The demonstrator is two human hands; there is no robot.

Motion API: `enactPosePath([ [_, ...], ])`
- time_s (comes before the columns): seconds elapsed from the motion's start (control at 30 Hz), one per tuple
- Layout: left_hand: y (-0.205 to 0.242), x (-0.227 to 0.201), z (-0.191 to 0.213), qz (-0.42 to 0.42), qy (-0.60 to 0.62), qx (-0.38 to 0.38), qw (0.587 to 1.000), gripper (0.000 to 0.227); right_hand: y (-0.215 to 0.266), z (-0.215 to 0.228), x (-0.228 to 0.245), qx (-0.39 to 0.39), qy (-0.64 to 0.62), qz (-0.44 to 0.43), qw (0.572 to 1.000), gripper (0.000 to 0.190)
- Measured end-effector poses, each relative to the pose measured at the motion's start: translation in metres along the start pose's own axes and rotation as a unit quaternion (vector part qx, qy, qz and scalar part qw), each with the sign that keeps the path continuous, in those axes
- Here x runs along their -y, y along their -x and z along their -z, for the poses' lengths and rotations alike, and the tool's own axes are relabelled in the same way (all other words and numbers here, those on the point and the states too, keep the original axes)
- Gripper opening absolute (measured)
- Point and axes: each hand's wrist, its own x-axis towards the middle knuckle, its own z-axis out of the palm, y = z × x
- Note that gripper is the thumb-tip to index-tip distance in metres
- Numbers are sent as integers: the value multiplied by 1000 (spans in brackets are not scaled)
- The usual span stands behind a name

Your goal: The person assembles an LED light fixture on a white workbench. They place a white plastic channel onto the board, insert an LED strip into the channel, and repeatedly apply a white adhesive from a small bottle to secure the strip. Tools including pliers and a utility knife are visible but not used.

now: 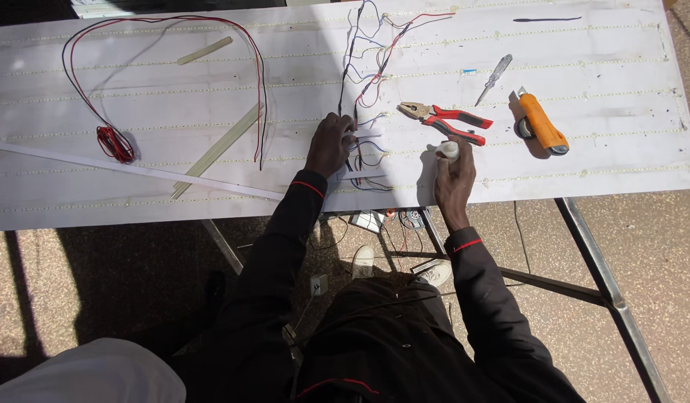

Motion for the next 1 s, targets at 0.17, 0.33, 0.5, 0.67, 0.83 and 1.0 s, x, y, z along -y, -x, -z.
enactPosePath([
  [0.17,6,-2,0,4,8,-12,1000,22,-2,-32,28,66,67,67,993,57],
  [0.33,6,-2,8,7,47,-35,998,16,-25,-58,25,67,134,-47,988,47],
  [0.5,6,9,18,7,78,-88,993,18,-26,-64,25,88,167,-37,981,34],
  [0.67,14,29,33,40,27,-93,994,23,-28,-62,27,82,159,-59,982,32],
  [0.83,10,36,37,83,81,-93,989,27,-31,-68,30,111,168,-7,979,35],
  [1.0,12,35,38,107,75,-84,988,29,-33,-79,41,100,167,22,981,37],
])
